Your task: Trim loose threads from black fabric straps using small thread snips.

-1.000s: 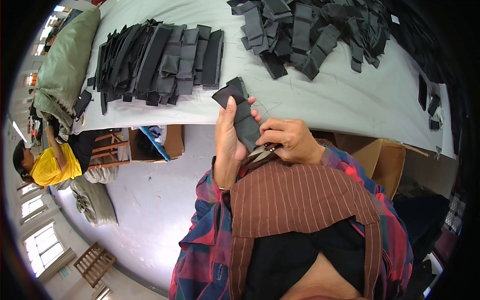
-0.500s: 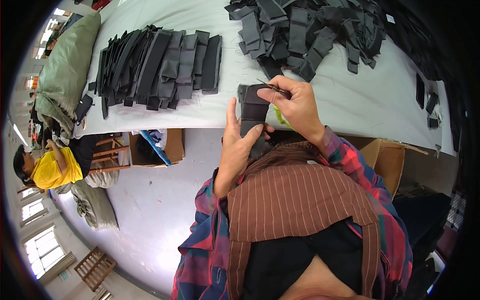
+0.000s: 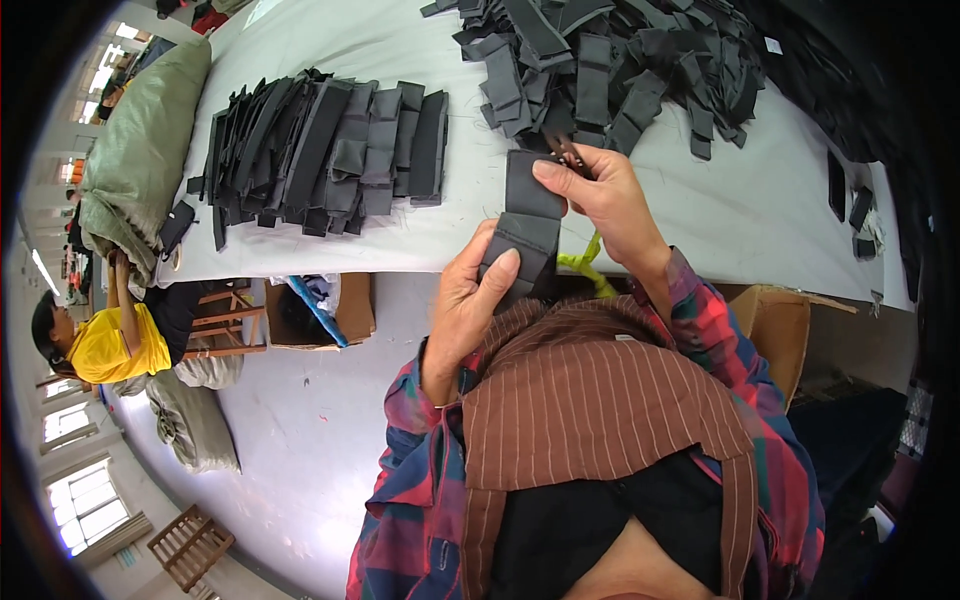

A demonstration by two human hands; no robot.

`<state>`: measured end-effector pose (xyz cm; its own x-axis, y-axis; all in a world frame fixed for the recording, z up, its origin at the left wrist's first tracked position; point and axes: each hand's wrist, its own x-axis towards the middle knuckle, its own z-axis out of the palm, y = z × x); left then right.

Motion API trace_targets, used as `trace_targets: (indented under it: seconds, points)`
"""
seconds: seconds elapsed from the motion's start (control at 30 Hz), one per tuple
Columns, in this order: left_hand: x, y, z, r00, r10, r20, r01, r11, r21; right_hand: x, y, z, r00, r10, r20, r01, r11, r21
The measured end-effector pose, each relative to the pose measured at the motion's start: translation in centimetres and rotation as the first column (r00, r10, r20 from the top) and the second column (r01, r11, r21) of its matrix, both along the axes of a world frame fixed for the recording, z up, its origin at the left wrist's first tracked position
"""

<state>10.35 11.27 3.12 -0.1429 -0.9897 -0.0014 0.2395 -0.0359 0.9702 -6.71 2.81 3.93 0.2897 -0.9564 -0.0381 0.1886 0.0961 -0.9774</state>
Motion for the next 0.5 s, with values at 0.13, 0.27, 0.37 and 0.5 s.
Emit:
trace_targets:
  seconds: [0.13, 0.27, 0.37, 0.5]
  points:
    - [0.0, -0.3, -0.4, 0.996, 0.056, -0.064, -0.051, 0.996, 0.072, -0.3, 0.1, -0.3, 0.953, -0.110, -0.282, 0.032, 0.963, -0.267]
    - [0.7, -0.4, -1.5, 0.993, 0.116, -0.026, -0.114, 0.990, 0.082, -2.0, 1.1, 0.7, 0.879, -0.207, -0.428, -0.038, 0.867, -0.497]
    - [0.9, -0.6, -1.4, 0.992, 0.121, -0.034, -0.118, 0.990, 0.080, -2.9, 1.4, 1.2, 0.850, -0.216, -0.481, -0.155, 0.769, -0.620]
    - [0.7, -0.9, -1.3, 0.995, 0.093, -0.027, -0.091, 0.993, 0.076, -3.1, 1.7, 1.1, 0.820, -0.124, -0.558, -0.302, 0.735, -0.608]
